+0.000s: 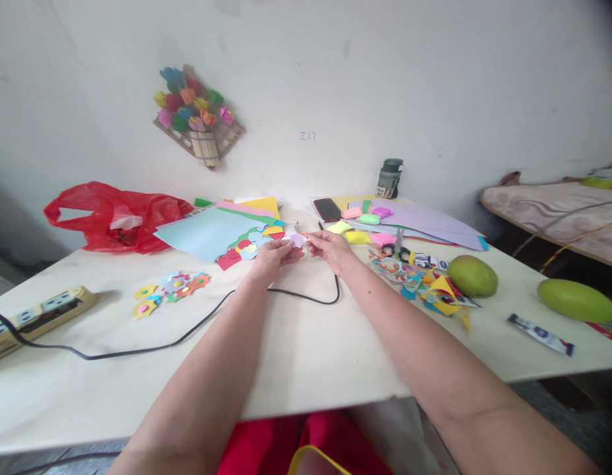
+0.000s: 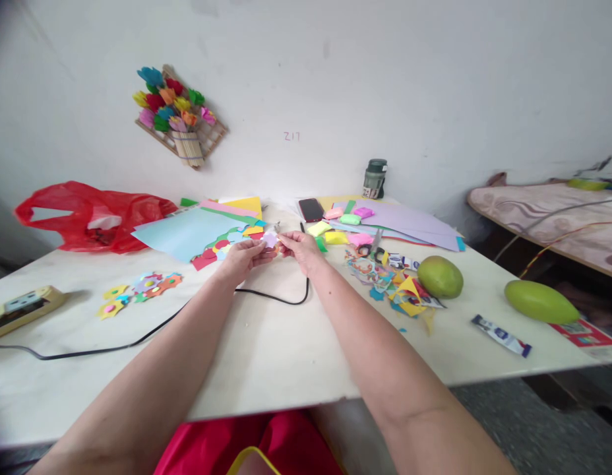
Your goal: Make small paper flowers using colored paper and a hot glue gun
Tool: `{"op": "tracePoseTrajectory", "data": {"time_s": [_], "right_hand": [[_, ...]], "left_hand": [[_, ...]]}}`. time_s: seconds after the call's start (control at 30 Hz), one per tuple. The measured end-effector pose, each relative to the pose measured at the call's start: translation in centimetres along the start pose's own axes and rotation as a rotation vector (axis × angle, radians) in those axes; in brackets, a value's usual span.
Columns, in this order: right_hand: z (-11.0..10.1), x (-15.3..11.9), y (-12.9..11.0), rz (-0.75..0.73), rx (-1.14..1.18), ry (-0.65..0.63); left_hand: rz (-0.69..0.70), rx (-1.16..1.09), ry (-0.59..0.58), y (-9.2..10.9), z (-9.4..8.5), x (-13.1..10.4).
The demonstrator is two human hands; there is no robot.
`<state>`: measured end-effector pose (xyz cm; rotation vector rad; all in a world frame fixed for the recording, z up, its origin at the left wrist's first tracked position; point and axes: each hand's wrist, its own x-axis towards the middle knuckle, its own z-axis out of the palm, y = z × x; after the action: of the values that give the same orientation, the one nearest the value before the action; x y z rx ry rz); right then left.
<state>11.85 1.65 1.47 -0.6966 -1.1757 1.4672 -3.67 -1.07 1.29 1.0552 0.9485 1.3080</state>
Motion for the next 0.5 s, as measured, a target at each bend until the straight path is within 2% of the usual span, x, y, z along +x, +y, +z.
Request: {"op": "tracePoseTrajectory", "data": {"time_s": [0.2, 0.5], "right_hand": [[0.07, -0.32, -0.37, 0.022, -0.057, 0.039], [0.03, -0.45, -0.63, 0.021, -0.109, 0.018]], "left_hand": [[0.004, 0.017, -0.034, -0.26, -0.25, 0.22], [0.001, 0.052, -0.044, -0.13, -0.09, -0.01]]}}
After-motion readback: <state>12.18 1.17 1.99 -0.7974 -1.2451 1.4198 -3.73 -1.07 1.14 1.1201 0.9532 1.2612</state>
